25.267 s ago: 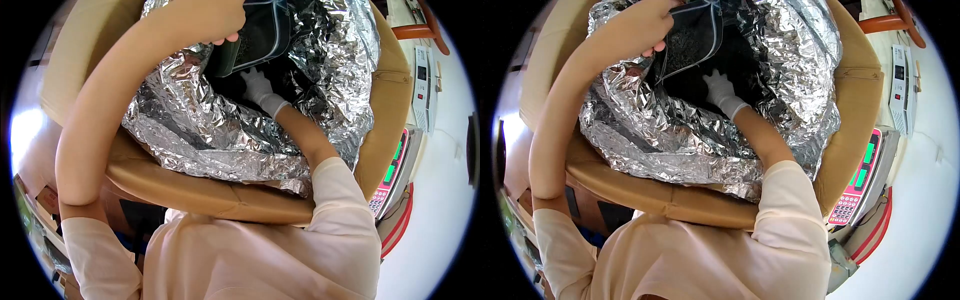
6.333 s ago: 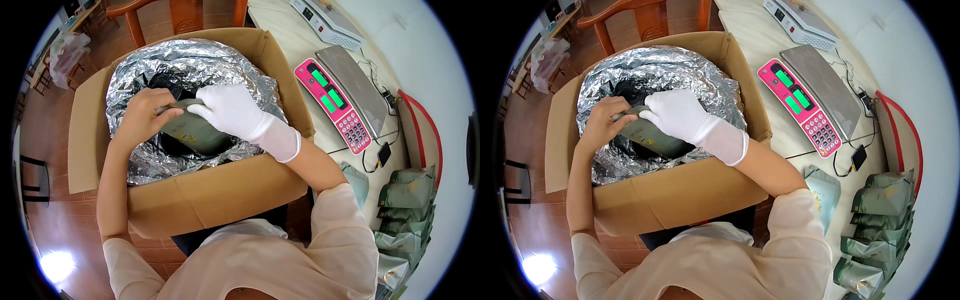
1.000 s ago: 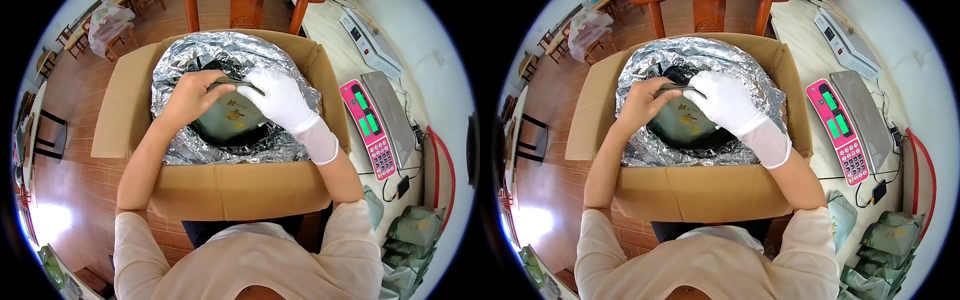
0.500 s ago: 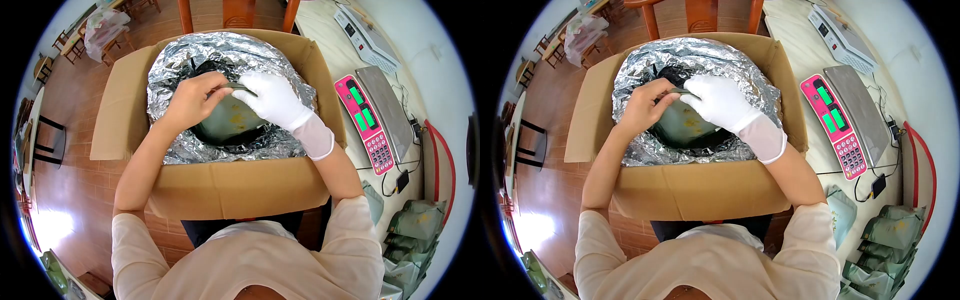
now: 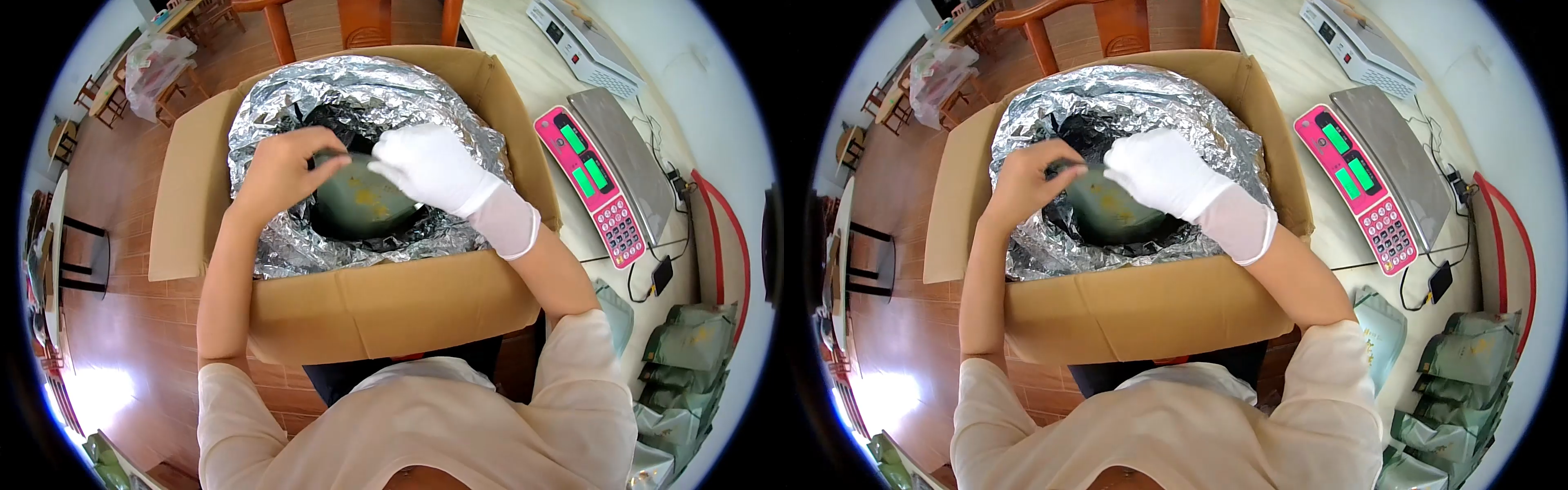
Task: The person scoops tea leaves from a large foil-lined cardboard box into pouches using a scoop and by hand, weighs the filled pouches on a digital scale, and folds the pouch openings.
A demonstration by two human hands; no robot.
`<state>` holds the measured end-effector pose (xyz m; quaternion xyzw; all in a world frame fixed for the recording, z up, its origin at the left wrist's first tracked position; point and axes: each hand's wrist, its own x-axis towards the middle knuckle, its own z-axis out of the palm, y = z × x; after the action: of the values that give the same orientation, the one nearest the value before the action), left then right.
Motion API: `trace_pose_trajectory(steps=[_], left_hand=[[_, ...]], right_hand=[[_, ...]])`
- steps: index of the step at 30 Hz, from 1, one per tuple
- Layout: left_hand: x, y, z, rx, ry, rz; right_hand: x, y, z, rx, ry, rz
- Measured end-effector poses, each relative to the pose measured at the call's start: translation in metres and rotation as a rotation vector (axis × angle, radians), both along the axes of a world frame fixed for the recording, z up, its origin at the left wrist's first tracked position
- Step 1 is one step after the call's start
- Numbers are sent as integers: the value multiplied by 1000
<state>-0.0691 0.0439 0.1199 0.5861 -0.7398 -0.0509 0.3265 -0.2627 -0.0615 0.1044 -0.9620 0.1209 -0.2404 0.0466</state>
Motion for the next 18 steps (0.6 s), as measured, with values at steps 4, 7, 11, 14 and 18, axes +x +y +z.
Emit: trace_pose_trajectory(steps=[4, 7, 11, 14, 18], left_hand=[[-9, 0, -10, 40, -310, -109], [-6, -2, -21, 40, -348, -102], [3, -3, -16, 24, -270, -51], [-3, -1, -8, 14, -290, -35], [-11, -4, -20, 16, -373, -133]], right_hand=[[7, 9, -11, -93, 131, 39], [6, 2, -19, 16, 110, 56], [1, -3, -15, 57, 156, -20], [1, 2, -11, 41, 175, -7], [6, 9, -11, -58, 344, -39]])
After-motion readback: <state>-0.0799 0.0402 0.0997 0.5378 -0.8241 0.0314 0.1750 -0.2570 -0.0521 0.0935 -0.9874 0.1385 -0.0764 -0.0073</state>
